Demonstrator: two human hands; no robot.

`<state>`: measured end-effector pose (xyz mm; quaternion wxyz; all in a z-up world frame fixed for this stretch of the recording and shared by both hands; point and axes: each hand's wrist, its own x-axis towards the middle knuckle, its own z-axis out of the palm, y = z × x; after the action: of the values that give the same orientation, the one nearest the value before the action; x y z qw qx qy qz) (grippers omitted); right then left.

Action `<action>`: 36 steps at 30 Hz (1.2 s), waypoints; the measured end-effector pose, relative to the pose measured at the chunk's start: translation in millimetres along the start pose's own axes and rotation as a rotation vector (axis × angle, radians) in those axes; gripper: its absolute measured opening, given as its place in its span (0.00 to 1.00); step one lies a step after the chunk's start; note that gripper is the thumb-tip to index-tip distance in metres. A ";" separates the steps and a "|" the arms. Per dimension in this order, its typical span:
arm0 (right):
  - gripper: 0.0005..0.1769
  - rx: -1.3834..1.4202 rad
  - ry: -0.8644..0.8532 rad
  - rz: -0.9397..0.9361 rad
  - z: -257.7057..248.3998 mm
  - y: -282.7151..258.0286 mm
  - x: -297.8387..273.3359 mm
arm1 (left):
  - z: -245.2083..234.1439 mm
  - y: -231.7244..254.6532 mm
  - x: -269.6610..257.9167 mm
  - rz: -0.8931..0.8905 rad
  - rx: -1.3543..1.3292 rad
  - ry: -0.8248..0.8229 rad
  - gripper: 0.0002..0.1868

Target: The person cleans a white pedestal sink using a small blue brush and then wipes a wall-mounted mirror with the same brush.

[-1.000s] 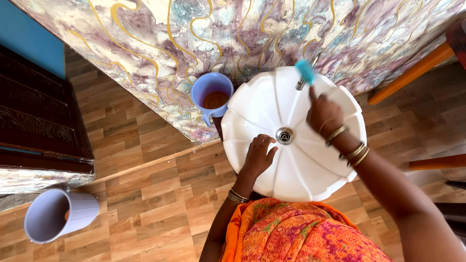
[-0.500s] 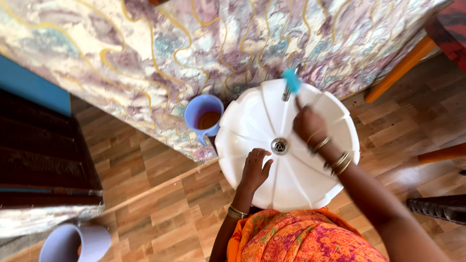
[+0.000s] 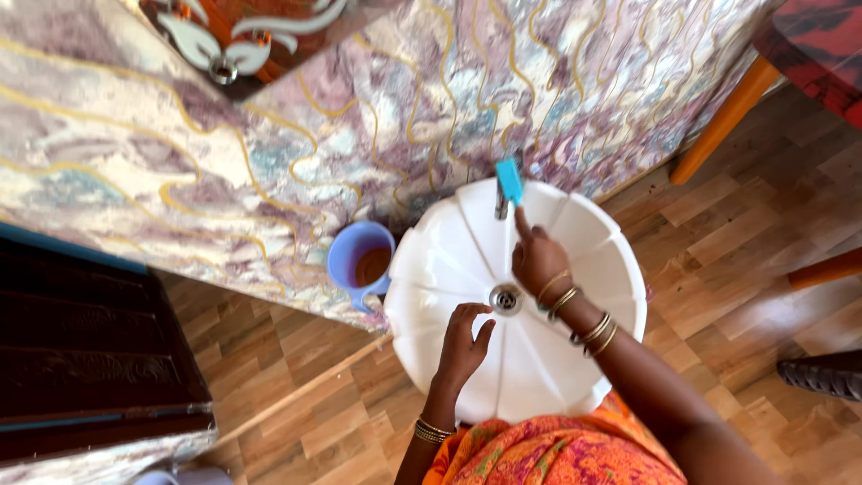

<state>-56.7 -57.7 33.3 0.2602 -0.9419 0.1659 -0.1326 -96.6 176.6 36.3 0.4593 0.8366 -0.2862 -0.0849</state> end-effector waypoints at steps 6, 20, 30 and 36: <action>0.38 0.290 -0.073 0.124 -36.2 17.5 58.8 | 1.7 14.5 99.1 0.137 -0.036 0.175 0.13; 0.37 0.959 -0.233 0.370 -26.3 61.0 82.3 | 39.4 12.8 207.1 0.063 0.193 0.426 0.09; 0.36 0.886 -0.110 0.166 -30.1 37.9 30.9 | 38.2 7.0 213.9 -0.053 0.181 0.338 0.09; 0.35 1.307 -0.237 0.405 -16.1 72.6 82.9 | 39.0 8.6 213.9 -0.041 0.236 0.327 0.09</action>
<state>-4.5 -155.3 21.5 0.8101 -0.5507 0.1948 -0.0503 59.9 25.9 47.1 0.3967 0.8929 -0.1987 0.0769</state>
